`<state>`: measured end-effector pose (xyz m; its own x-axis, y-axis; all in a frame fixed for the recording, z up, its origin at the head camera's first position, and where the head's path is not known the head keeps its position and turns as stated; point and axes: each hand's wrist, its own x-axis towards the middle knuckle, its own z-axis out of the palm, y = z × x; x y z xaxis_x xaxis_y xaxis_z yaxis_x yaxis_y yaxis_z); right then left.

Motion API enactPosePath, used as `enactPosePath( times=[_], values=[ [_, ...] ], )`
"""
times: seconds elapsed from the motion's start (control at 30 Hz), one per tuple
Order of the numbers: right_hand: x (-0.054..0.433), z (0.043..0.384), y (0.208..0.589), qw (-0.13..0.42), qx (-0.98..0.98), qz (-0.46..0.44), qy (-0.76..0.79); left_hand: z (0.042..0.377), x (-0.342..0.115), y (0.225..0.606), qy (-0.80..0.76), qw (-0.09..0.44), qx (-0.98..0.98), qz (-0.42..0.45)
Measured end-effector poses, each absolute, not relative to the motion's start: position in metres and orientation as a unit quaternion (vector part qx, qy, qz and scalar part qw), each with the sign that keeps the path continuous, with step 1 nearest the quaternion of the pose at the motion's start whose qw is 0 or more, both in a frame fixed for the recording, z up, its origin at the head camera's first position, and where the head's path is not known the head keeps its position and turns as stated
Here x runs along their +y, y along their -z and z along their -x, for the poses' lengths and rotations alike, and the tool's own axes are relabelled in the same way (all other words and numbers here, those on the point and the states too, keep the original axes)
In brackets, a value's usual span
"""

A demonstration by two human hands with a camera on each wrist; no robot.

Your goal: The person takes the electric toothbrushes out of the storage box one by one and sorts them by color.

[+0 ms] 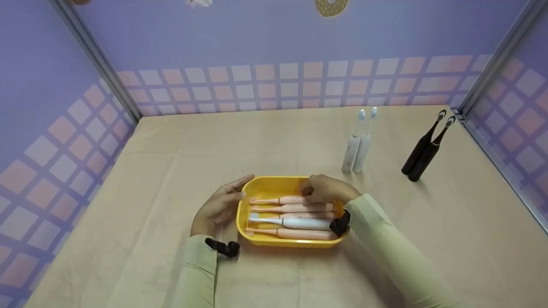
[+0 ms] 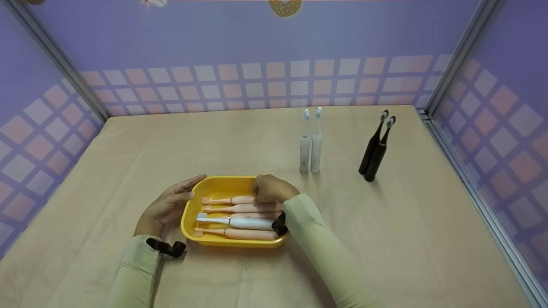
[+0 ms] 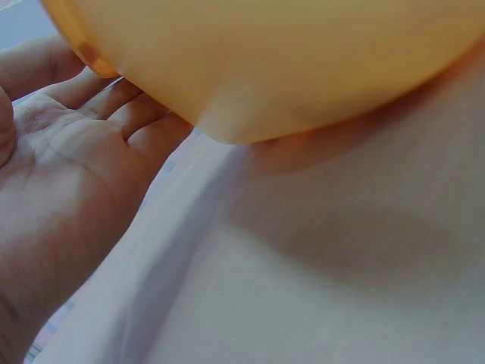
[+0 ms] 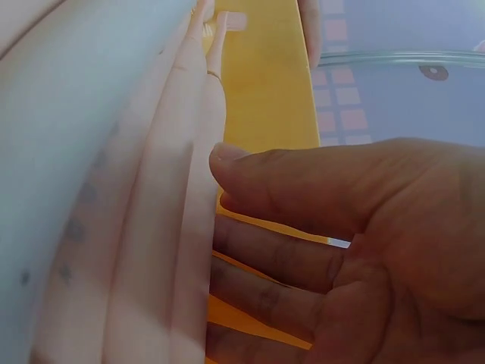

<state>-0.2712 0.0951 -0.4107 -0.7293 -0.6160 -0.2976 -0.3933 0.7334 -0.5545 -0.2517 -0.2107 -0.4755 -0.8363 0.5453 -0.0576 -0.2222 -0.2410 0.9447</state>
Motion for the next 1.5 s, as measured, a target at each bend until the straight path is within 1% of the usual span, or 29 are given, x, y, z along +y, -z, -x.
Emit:
enactPosePath(
  times=[0.13,0.53,0.63,0.87,1.2,1.37,1.5],
  values=[
    [0.0948,0.2714,0.4117,0.236,0.899,0.289,0.232,0.2523,-0.2103,0.4749,-0.770,0.244,0.573,-0.142],
    [0.0950,0.2703,0.4143,0.228,0.908,0.274,0.221,0.2506,-0.2095,0.4749,-0.771,0.236,0.575,-0.140],
    [0.0956,0.2703,0.4143,0.222,0.912,0.274,0.210,0.2504,-0.2094,0.4749,-0.772,0.236,0.574,-0.140],
    [0.0935,0.2713,0.4150,0.236,0.915,0.253,0.207,0.2501,-0.2099,0.4750,-0.771,0.237,0.575,-0.140],
    [0.0934,0.2700,0.4163,0.227,0.910,0.266,0.223,0.2502,-0.2107,0.4742,-0.766,0.243,0.575,-0.152],
    [0.0947,0.2694,0.4166,0.227,0.912,0.242,0.239,0.2503,-0.2109,0.4739,-0.767,0.246,0.575,-0.146],
    [0.0946,0.2697,0.4158,0.222,0.919,0.241,0.219,0.2503,-0.2105,0.4737,-0.768,0.245,0.574,-0.146]
  ],
)
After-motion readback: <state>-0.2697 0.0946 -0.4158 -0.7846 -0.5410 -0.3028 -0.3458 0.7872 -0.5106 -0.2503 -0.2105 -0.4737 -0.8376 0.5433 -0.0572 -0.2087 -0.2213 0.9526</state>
